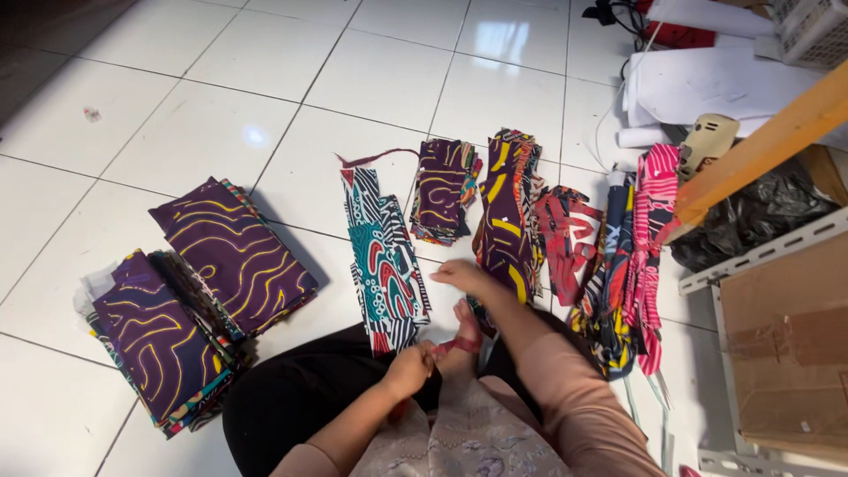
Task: The person sits on the floor and folds multiple pieces of patterned fabric into neat stacks. They handle the fabric by hand, aligning edges and smoothing the material before placing each folded piece onto a growing pile.
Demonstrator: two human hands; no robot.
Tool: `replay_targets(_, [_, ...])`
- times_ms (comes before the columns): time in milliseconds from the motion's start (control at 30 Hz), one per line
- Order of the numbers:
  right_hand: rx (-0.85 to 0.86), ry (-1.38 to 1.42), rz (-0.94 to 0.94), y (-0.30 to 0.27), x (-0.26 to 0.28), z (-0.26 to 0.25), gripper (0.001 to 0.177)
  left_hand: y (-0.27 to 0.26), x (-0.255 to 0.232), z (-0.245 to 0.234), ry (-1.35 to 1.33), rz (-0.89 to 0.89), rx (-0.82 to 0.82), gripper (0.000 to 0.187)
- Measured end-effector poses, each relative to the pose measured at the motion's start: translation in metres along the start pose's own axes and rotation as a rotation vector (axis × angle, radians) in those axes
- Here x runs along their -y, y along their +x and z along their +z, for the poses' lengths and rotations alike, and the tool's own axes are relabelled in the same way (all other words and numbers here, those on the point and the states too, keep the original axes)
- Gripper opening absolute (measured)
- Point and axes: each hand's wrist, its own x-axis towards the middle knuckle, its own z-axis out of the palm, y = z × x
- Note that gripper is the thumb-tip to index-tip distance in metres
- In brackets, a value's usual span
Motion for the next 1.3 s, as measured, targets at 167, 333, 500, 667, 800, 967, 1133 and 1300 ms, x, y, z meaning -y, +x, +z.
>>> replay_targets(167, [-0.428, -0.254, 0.218, 0.063, -0.008, 0.107, 0.079, 0.009, 0.022, -0.002, 0.175, -0.025, 0.006, 0.022])
replay_targets(333, [-0.171, -0.363, 0.307, 0.087, -0.012, 0.114, 0.052, -0.006, 0.003, -0.024, 0.293, 0.088, 0.245, 0.031])
replay_targets(500, [-0.314, -0.217, 0.264, 0.113, -0.034, 0.081, 0.044, -0.004, -0.023, -0.036, 0.378, 0.111, 0.104, 0.033])
replay_targets(667, [-0.237, 0.0, 0.188, 0.103, -0.062, 0.081, 0.05, 0.065, -0.004, -0.102, 0.279, -0.155, -0.329, 0.039])
replay_targets(800, [-0.252, -0.103, 0.131, 0.097, -0.058, 0.085, 0.06, 0.124, 0.021, -0.158, 0.258, -0.428, -0.453, 0.046])
replay_targets(967, [-0.226, -0.079, 0.146, 0.084, -0.048, 0.092, 0.064, 0.202, 0.045, -0.2, 0.512, -0.006, -0.615, 0.037])
replay_targets(1133, [-0.122, 0.102, 0.209, 0.076, -0.044, 0.084, 0.062, 0.272, 0.067, -0.224, 0.799, -0.026, -0.521, 0.045])
replay_targets(1300, [-0.046, 0.229, 0.275, 0.085, -0.043, 0.071, 0.061, 0.289, 0.067, -0.24, 0.935, -0.308, -0.307, 0.038])
